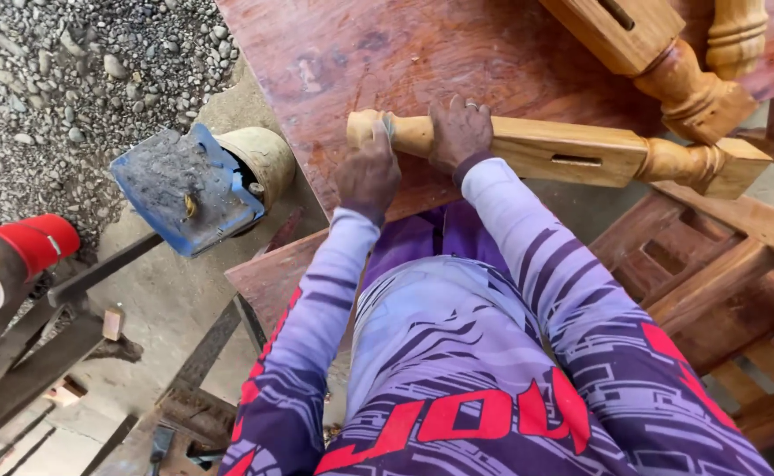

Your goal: Sanding a wooden furniture leg manually using a piece of sandpaper.

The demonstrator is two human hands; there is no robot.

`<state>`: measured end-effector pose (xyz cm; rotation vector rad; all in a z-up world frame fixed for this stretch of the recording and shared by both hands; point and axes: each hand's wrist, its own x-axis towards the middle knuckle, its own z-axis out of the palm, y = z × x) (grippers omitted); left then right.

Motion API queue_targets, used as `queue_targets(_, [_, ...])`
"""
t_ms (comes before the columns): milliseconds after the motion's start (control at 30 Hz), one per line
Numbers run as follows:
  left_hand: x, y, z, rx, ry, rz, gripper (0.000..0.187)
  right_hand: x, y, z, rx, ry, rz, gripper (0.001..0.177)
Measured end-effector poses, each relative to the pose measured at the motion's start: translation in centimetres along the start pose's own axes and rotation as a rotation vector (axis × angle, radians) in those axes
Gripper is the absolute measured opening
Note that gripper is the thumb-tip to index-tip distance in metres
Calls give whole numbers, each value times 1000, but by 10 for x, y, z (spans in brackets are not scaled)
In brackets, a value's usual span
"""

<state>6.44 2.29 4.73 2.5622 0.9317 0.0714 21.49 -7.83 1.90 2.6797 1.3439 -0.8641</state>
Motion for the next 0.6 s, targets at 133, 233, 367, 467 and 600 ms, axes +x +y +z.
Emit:
queue_targets(133, [8, -2, 16, 87, -45, -28, 38, 6, 9, 9, -2, -1, -1, 51])
queue_targets(233, [18, -5, 15, -9, -59, -86, 26, 4, 8, 11, -53, -84, 2, 53])
queue_targets(367, [-36, -8, -5, 47, -150, -48, 30, 6, 5, 11, -14, -18, 6, 56])
queue_targets(467, [-86, -24, 0, 99, -308, -142, 19, 6, 11, 14, 1, -46, 25, 60])
queue_targets(600, [-57, 3, -53, -51, -170, -240, 28, 6, 19, 12, -15, 65, -100, 63])
